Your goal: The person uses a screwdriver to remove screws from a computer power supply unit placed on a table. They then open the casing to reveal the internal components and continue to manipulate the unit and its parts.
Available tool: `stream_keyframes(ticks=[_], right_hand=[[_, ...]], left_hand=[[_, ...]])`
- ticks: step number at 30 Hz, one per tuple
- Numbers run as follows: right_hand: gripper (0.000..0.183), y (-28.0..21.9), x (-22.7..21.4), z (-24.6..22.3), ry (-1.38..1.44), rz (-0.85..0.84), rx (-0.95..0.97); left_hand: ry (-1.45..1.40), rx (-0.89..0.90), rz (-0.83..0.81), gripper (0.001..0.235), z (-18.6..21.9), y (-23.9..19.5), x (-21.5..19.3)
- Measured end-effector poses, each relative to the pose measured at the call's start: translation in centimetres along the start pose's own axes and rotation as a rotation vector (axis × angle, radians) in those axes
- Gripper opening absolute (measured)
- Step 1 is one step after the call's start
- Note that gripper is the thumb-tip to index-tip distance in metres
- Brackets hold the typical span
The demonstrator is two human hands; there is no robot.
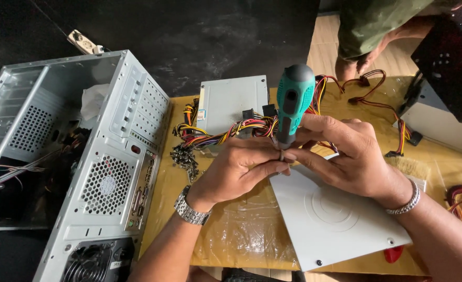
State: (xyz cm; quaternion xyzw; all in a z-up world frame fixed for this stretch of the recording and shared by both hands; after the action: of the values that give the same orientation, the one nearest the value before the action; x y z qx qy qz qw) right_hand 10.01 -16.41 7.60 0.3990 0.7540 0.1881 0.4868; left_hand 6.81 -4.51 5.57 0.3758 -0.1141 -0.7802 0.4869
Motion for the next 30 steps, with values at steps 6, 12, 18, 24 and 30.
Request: stream_keyframes(ticks=[6,12,18,24,30], right_hand=[[0.035,0.4,-0.5,-0.9,0.010,0.031,-0.044],[0.030,0.9,-0.4,-1.6,0.001,-0.014,-0.033],[0.035,0.0,-0.8,-1.8,-0.085,0.060,-0.071],[0.022,0.8,0.0,-1.9,0.088,-0.038,0.015],[0.047,0.2,-1.5,-0.9,0.078,0.070,0.065]], left_hand=[[-0.014,0.036,-0.064,0.016,0.6,0.3,0.3],[0.050,-0.010,-0.033,0.015,-0.1,0.2,0.3],[0.083,-0.067,-0.065,0.017,-0.8,0.2,0.7],[0.067,-0.077,-0.073,0.013,-1.1,-0.1,0.6],[0.004,-0.108,-0.074,0.019,-1.3,-0.1,0.6]])
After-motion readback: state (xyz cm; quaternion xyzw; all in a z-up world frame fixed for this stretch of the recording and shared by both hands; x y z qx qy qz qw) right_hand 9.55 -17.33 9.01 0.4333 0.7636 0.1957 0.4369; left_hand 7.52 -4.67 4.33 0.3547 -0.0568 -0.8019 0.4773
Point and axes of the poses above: each hand's wrist, its own y-axis towards the middle knuckle, its own x-axis out of the palm, z = x × y, the point moved 10 cm from there along y, towards the middle knuckle, and after that the axes turned 3 degrees about -z, right-handed, at the moved point
